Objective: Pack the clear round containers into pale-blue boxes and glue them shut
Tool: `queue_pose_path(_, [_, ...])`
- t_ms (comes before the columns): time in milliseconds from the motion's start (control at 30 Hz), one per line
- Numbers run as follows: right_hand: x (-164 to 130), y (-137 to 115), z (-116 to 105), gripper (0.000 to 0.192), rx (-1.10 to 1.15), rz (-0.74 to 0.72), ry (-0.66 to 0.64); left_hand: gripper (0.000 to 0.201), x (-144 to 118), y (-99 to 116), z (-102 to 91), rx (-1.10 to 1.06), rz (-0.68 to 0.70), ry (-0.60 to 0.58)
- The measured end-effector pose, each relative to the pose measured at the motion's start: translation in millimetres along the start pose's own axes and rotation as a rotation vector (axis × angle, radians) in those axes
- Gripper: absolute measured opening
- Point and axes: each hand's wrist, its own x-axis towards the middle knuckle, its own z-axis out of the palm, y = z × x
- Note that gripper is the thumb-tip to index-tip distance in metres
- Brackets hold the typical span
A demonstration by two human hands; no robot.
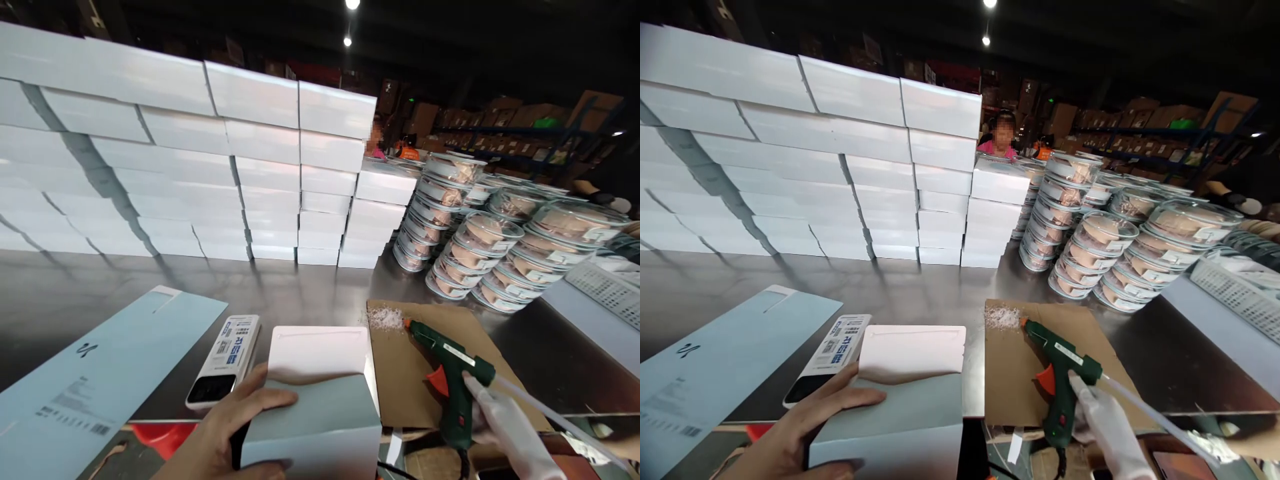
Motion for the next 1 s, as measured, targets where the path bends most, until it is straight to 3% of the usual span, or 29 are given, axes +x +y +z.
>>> queue_pose_path(67, [-9, 3, -3, 0.020, -0.070, -0.080, 0.075, 0.062, -1, 1, 2.1, -0.009, -0.031, 0.001])
queue_pose_path(133, [-27, 1, 17, 0.057, -0.086, -0.216, 0.036, 0.061, -3, 2, 3.4, -0.031, -0.057, -0.004])
queue_pose_path(167, [-37, -1, 35, 0.081, -0.062, -0.324, -0.053, 0.060, -3, 3, 4.0, -0.049, -0.069, -0.009])
queue_pose_path(233, [-54, -7, 79, 0.112, 0.075, -0.469, -0.463, 0.057, -4, 3, 6.4, -0.101, -0.115, -0.014])
queue_pose_path(300, [-65, -9, 119, 0.110, 0.257, -0.505, -0.712, 0.050, -4, 5, 11.9, -0.220, -0.178, -0.015])
queue_pose_path(333, [-69, -9, 133, 0.103, 0.324, -0.535, -0.734, 0.046, -3, 7, 15.9, -0.325, -0.200, -0.003])
queue_pose_path(400, [-74, -5, 147, 0.083, 0.296, -0.653, -0.648, 0.042, -1, 12, 25.2, -0.591, -0.196, 0.073])
queue_pose_path(467, [-78, 0, 148, 0.068, 0.128, -0.792, -0.537, 0.041, 2, 15, 33.1, -0.784, -0.143, 0.179])
queue_pose_path(533, [-80, 2, 141, 0.060, -0.019, -0.877, -0.479, 0.042, 6, 17, 36.4, -0.794, -0.083, 0.212])
queue_pose_path(600, [-79, 0, 133, 0.055, -0.135, -0.951, -0.478, 0.038, 10, 15, 35.4, -0.686, -0.008, 0.119])
queue_pose_path(700, [-69, -7, 122, 0.056, -0.370, -1.114, -0.580, 0.024, 16, 11, 31.2, -0.548, 0.057, -0.016])
queue_pose_path(800, [-57, -14, 116, 0.061, -0.484, -1.180, -0.681, 0.016, 21, 6, 25.9, -0.505, 0.064, -0.059])
queue_pose_path(867, [-52, -22, 115, 0.056, -0.478, -1.170, -0.662, 0.014, 25, 5, 18.8, -0.483, 0.096, -0.076])
queue_pose_path(933, [-51, -34, 115, 0.049, -0.459, -1.135, -0.622, 0.015, 30, 3, 9.5, -0.466, 0.024, 0.032])
queue_pose_path(1000, [-50, -50, 113, 0.046, -0.453, -1.093, -0.590, 0.022, 35, 1, 3.1, -0.483, -0.214, 0.314])
